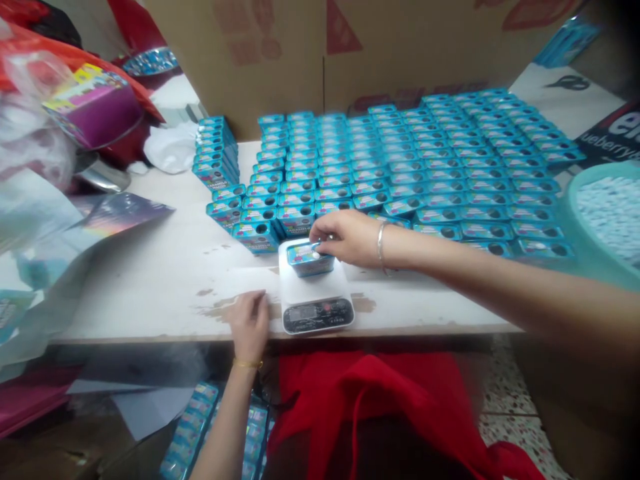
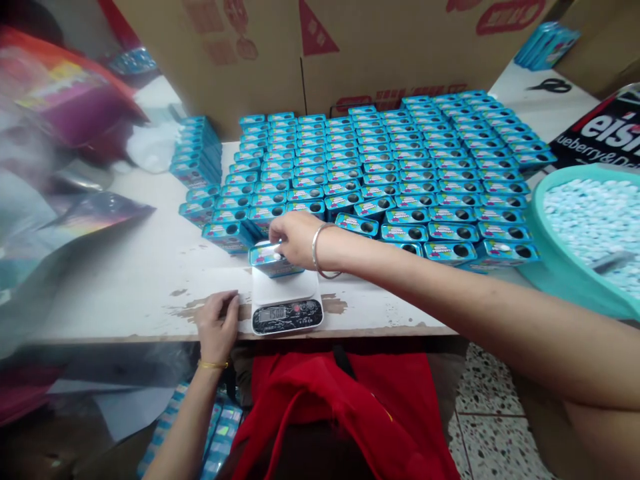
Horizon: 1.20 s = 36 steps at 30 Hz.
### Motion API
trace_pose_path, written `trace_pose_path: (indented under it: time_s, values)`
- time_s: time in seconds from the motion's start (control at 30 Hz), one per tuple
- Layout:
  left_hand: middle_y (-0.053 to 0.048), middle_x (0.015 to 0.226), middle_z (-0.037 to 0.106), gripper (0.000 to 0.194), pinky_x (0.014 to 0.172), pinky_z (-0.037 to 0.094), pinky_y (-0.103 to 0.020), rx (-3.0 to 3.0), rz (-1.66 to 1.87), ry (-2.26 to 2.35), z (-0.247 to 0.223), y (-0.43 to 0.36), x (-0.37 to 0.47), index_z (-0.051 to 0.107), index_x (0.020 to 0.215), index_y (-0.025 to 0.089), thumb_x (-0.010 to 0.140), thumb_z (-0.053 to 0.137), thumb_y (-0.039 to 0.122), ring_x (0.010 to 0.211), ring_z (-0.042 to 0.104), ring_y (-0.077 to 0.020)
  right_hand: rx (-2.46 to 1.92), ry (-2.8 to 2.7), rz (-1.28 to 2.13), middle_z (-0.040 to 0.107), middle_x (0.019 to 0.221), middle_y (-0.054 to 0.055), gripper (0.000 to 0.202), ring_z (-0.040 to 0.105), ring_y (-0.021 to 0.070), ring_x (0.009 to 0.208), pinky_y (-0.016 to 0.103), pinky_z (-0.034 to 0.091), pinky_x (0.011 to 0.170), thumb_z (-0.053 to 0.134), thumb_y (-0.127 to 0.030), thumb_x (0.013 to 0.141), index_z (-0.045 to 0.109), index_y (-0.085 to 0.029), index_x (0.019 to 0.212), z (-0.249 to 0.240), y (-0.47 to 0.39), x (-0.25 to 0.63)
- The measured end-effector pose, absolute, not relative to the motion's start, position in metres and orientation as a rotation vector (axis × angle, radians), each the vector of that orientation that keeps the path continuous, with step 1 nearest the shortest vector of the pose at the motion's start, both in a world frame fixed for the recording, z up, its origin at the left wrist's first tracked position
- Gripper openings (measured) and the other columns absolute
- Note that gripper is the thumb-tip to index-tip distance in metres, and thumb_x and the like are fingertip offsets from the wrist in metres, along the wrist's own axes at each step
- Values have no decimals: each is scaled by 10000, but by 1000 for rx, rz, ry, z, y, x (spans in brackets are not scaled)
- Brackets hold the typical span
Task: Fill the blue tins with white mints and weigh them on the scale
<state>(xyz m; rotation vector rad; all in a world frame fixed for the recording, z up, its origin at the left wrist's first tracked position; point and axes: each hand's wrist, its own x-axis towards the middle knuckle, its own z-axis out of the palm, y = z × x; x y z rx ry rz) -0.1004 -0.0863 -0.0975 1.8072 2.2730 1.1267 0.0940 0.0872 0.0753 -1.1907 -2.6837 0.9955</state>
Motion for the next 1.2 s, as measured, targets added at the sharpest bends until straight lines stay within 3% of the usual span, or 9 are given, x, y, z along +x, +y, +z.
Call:
trace_pose_path:
  time_s: [0.17,0.43,0.6,0.87,1.0,1.2]
  values:
    - [-55,845,638,180,738,447,-315,1813,1113,2311,-99,-86,-100,616,908,156,894,498,291,795,575,-173,-1147,-2714,915,661,899,46,163,570,148,837,259,415,769,561,-104,850,686,-132,950,79,90,90]
    - [-48,844,628,135,740,431,-306,1870,1085,2346,-102,-85,-99,597,914,159,888,515,264,795,568,-170,-1116,-2344,1348,596,658,0,127,587,132,630,239,453,572,518,-189,906,595,-133,990,71,92,82]
    - [-48,841,617,118,747,419,-308,1888,1069,2358,-103,-85,-98,592,915,159,883,526,252,795,561,-172,-1059,-2056,1583,587,700,15,69,589,129,623,211,448,462,522,-191,907,570,-145,923,72,94,85]
    - [-52,841,620,118,757,417,-314,1859,1072,2369,-103,-86,-97,603,893,160,881,528,251,804,565,-173,-1004,-1828,1353,594,729,17,176,526,85,582,207,420,498,595,-325,870,631,-153,876,88,82,156]
    - [-53,846,623,137,761,436,-314,1813,1120,2335,-103,-85,-96,612,894,159,887,516,257,812,569,-170,-1190,-1836,1324,565,647,3,273,496,88,549,224,421,532,598,-432,843,622,-165,791,54,55,202]
    - [-64,900,622,160,812,470,-327,1797,1266,2333,-71,-82,-92,614,962,156,897,504,252,853,577,-163,-1461,-1862,1320,587,686,34,334,526,158,632,281,446,609,512,-502,842,609,-188,781,-40,15,235]
